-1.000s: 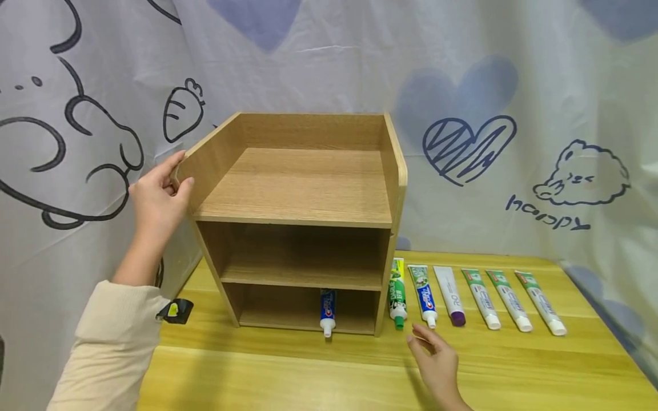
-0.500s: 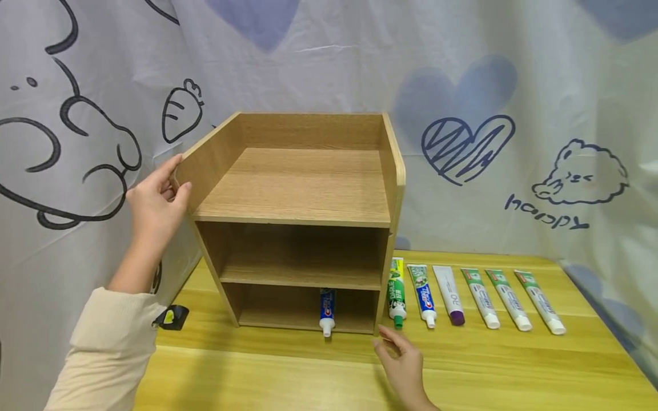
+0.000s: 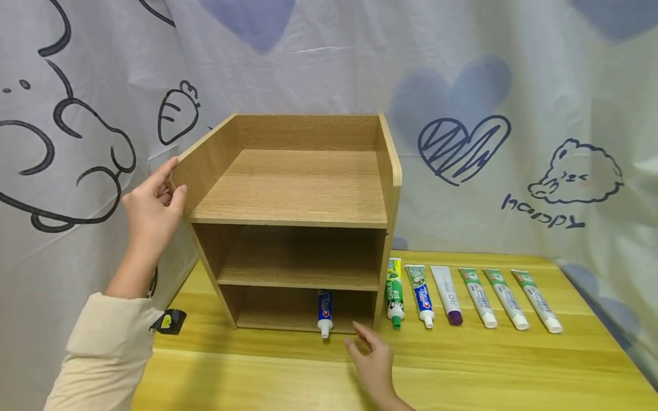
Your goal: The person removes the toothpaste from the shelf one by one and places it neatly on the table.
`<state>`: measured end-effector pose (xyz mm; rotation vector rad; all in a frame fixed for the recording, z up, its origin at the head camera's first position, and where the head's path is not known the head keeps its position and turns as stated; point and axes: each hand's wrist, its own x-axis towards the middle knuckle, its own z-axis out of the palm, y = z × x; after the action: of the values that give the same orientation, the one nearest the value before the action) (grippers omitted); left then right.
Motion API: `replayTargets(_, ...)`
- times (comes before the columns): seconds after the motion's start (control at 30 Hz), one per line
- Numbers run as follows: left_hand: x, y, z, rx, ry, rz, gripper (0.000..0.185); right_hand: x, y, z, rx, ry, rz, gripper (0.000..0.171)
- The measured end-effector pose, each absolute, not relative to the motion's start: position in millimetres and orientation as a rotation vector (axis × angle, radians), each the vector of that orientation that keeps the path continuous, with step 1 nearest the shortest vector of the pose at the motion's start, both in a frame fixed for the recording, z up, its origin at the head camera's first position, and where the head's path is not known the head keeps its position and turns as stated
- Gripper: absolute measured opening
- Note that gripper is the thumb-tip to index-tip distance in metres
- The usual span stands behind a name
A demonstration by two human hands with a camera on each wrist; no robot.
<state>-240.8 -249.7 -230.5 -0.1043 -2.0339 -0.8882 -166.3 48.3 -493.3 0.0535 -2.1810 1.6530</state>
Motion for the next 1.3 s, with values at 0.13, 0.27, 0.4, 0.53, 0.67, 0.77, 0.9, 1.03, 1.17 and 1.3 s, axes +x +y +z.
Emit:
replayTargets(0.13, -240.9, -249.7, -231.0, -0.111, -2.022, -0.895, 0.041, -166.9, 37.4, -496.9, 0.033, -2.17, 1.669, 0.034)
replayTargets(0.27, -240.3, -249.8, -230.4, -0.094, -2.029, -0.912, 0.041, -167.9, 25.7, -499.7, -0.016, -2.167, 1.707, 0.036)
replayTargets(0.4, -239.6, -250.3, -229.2, -0.07, -2.042, -0.911, 0.042, -171.0, 12.2, -503.2, -0.069, -2.159, 1.737, 0.038)
replayTargets(0.53, -239.6, -250.8, -228.6, -0.067, -2.048, -0.911, 0.042, -175.6, -0.2, -508.1, -0.116, -2.154, 1.681, 0.036)
replayTargets(0.67, -239.9, -250.6, -229.0, -0.075, -2.046, -0.912, 0.042, -179.4, -8.1, -513.4, -0.141, -2.169, 1.583, 0.038)
replayTargets(0.77, -240.2, -250.1, -229.6, -0.076, -2.045, -0.907, 0.042, -182.4, -11.3, -517.7, -0.166, -2.192, 1.522, 0.039)
replayTargets(0.9, -239.4, -249.4, -230.0, -0.076, -2.043, -0.906, 0.042, -185.6, -13.1, -522.4, -0.208, -2.214, 1.489, 0.04)
replayTargets(1.03, -239.1, -249.2, -230.7, -0.079, -2.041, -0.895, 0.042, -189.6, -14.2, -525.1, -0.207, -2.219, 1.462, 0.04)
replayTargets(1.17, -239.7, -249.5, -230.9, -0.075, -2.048, -0.888, 0.042, -194.7, -16.5, -527.1, -0.175, -2.193, 1.426, 0.04)
replayTargets(1.3, -240.0, -250.0, -230.9, -0.067, -2.059, -0.885, 0.043, -196.4, -20.4, -527.7, -0.201, -2.18, 1.436, 0.042)
